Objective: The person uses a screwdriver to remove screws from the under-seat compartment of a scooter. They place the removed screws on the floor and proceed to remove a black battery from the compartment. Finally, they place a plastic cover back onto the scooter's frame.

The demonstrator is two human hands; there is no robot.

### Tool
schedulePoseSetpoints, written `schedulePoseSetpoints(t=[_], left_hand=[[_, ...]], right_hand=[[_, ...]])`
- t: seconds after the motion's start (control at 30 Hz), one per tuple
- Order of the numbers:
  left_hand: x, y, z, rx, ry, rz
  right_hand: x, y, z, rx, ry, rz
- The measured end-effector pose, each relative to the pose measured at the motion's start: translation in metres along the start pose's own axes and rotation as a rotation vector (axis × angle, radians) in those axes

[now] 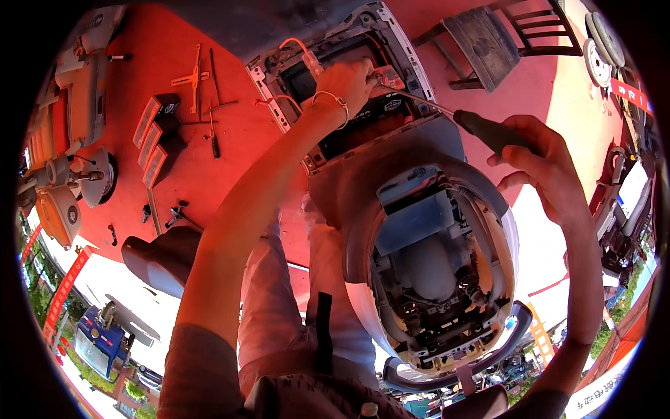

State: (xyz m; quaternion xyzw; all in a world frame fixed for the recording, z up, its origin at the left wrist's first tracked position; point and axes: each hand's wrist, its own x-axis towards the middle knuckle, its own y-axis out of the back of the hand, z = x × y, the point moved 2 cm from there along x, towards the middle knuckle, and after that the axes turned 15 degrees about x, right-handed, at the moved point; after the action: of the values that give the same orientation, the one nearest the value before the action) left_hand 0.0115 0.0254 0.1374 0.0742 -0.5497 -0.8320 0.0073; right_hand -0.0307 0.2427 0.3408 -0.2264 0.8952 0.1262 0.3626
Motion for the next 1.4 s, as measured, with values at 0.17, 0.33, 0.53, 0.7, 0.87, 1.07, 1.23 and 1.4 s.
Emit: schedulePoseSetpoints(t=[0.17, 0.33, 0.53, 0.7, 0.87, 1.07, 1.23, 1.4], left_hand=[[0.052, -0.053, 0.012, -0.006, -0.171, -0.127], [0.074, -0.099, 0.008, 0.028, -0.154, -0.198], [0.071, -0.109, -0.024, -0.135, -0.05, -0.292], [0.066, -0.101, -0.028, -0.167, 0.01, -0.347], [0.061, -0.093, -0.042, -0.175, 0.057, -0.404], [0.061, -0.082, -0.069, -0.363, 0.206, -0.461], [0.056, -0.079, -0.095, -0.436, 0.237, -0.517], [0.053, -0.085, -0.114, -0.453, 0.196, -0.479]], right_hand=[[0.081, 0.03, -0.009, -0.22, 0.48, 0.059], [0.166, 0.042, 0.056, -0.259, 0.456, 0.057], [0.22, 0.08, 0.121, -0.136, 0.367, 0.178], [0.26, 0.072, 0.159, -0.356, 0.449, 0.183], [0.296, 0.023, 0.161, -0.504, 0.495, 0.143], [0.345, -0.056, 0.151, -0.763, 0.644, -0.101], [0.401, -0.108, 0.192, -1.365, 0.523, -0.302], [0.435, -0.103, 0.215, -1.27, 0.027, -0.129]])
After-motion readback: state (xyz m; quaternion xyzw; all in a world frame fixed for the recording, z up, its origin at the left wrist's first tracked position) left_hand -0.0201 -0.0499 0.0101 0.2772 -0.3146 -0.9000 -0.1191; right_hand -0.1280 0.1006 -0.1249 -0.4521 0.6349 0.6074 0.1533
